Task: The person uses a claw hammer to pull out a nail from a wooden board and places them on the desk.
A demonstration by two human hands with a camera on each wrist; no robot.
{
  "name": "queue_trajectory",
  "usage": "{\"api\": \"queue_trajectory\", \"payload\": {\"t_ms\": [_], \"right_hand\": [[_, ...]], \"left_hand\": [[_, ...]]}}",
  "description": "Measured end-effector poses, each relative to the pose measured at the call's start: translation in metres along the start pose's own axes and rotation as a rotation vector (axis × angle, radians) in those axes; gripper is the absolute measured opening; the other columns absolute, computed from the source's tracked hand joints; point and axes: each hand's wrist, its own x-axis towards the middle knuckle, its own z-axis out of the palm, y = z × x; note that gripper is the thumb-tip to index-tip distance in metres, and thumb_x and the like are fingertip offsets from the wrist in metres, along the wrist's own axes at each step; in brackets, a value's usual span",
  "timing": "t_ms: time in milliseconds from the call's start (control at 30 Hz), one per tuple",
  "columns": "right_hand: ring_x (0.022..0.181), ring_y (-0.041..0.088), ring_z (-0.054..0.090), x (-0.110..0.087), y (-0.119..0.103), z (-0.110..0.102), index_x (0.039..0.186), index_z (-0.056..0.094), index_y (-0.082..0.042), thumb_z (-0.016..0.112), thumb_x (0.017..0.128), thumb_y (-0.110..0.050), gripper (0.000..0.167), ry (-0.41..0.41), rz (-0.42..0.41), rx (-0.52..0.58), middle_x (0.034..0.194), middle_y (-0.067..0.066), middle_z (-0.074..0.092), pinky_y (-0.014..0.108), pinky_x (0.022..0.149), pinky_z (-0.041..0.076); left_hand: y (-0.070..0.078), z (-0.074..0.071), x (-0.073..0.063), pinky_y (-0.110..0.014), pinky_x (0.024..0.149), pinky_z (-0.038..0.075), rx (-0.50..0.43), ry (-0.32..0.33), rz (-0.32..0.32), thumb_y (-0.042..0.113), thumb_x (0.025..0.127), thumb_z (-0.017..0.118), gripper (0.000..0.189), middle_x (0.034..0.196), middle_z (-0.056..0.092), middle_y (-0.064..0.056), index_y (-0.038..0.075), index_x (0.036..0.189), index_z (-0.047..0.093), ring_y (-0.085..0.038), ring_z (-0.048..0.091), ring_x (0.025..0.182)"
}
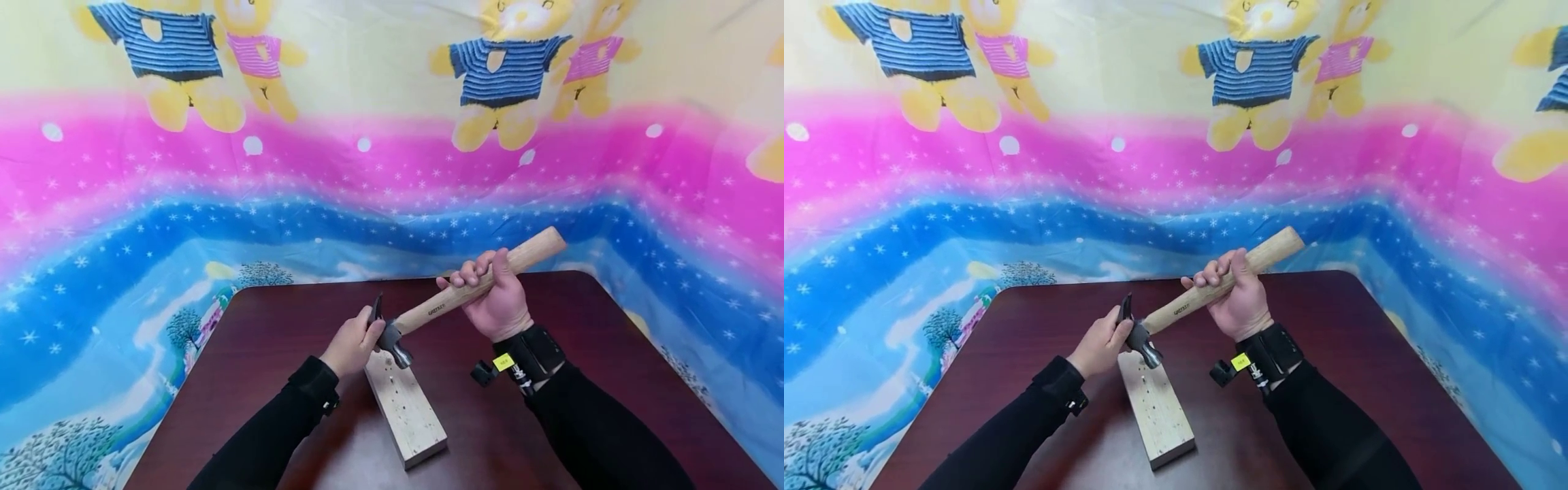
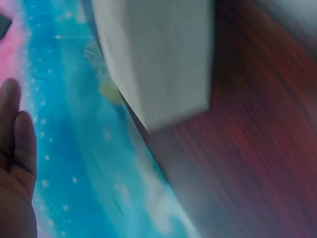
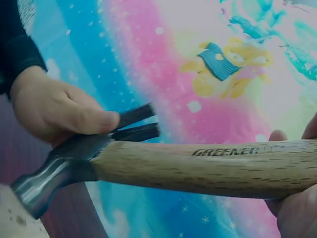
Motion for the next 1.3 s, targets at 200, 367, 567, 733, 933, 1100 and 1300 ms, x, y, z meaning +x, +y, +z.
{"api": "queue_trajectory", "payload": {"t_ms": [200,367,567,733,933,1100,1300], "right_hand": [[0.069,0.021,0.054,-0.003,-0.002,0.010,0.078,0.051,-0.010,0.041,0.102,-0.046,0.045,0.095,0.048,-0.235,0.068,0.005,0.042,0.043,0.086,0.051],[0.065,0.021,0.050,0.000,-0.005,0.018,0.076,0.045,-0.008,0.049,0.100,-0.047,0.046,0.203,0.106,-0.481,0.067,0.006,0.041,0.040,0.077,0.053],[0.066,0.023,0.049,0.003,-0.005,0.030,0.079,0.045,-0.004,0.052,0.100,-0.046,0.047,0.251,0.212,-0.705,0.068,0.008,0.042,0.040,0.072,0.050],[0.065,0.024,0.049,0.005,0.000,0.044,0.079,0.048,0.000,0.053,0.100,-0.049,0.053,0.274,0.275,-0.810,0.069,0.009,0.045,0.040,0.070,0.048],[0.065,0.027,0.054,0.008,0.008,0.056,0.079,0.053,0.001,0.053,0.098,-0.053,0.057,0.300,0.263,-0.982,0.071,0.014,0.052,0.042,0.069,0.051],[0.065,0.031,0.062,0.007,0.023,0.058,0.077,0.058,-0.004,0.051,0.097,-0.058,0.058,0.276,0.332,-1.228,0.066,0.014,0.060,0.044,0.067,0.051],[0.061,0.038,0.060,0.015,0.042,0.063,0.077,0.058,-0.003,0.055,0.099,-0.052,0.053,0.201,0.454,-1.189,0.061,0.017,0.056,0.038,0.060,0.047]], "left_hand": [[-0.021,-0.010,-0.018,-0.031,0.071,0.050,0.080,-0.062,-0.007,0.025,0.100,0.061,0.018,0.089,0.060,0.008,0.011,0.111,0.057,-0.008,0.057,0.076],[-0.036,-0.009,-0.032,-0.033,0.082,0.048,0.232,-0.133,-0.032,0.019,0.093,0.069,0.025,0.106,0.054,0.003,0.009,0.114,0.059,-0.013,0.054,0.091],[-0.044,0.001,-0.038,-0.038,0.095,0.048,0.272,-0.243,-0.027,0.024,0.085,0.078,0.041,0.137,0.047,-0.003,0.014,0.122,0.063,-0.022,0.053,0.119],[-0.045,0.002,-0.038,-0.038,0.101,0.045,0.265,-0.325,-0.026,0.031,0.084,0.080,0.048,0.143,0.048,-0.001,0.016,0.127,0.064,-0.022,0.050,0.128],[-0.044,0.001,-0.033,-0.033,0.099,0.046,0.236,-0.359,-0.003,0.031,0.086,0.080,0.038,0.137,0.053,0.000,0.016,0.119,0.068,-0.017,0.054,0.122],[-0.041,0.005,-0.042,-0.032,0.096,0.048,0.219,-0.380,-0.036,0.030,0.086,0.080,0.036,0.137,0.054,-0.001,0.016,0.117,0.069,-0.018,0.057,0.119],[-0.040,0.004,-0.032,-0.036,0.094,0.050,0.205,-0.367,-0.038,0.026,0.083,0.083,0.035,0.133,0.058,-0.004,0.012,0.112,0.072,-0.021,0.059,0.115]]}}
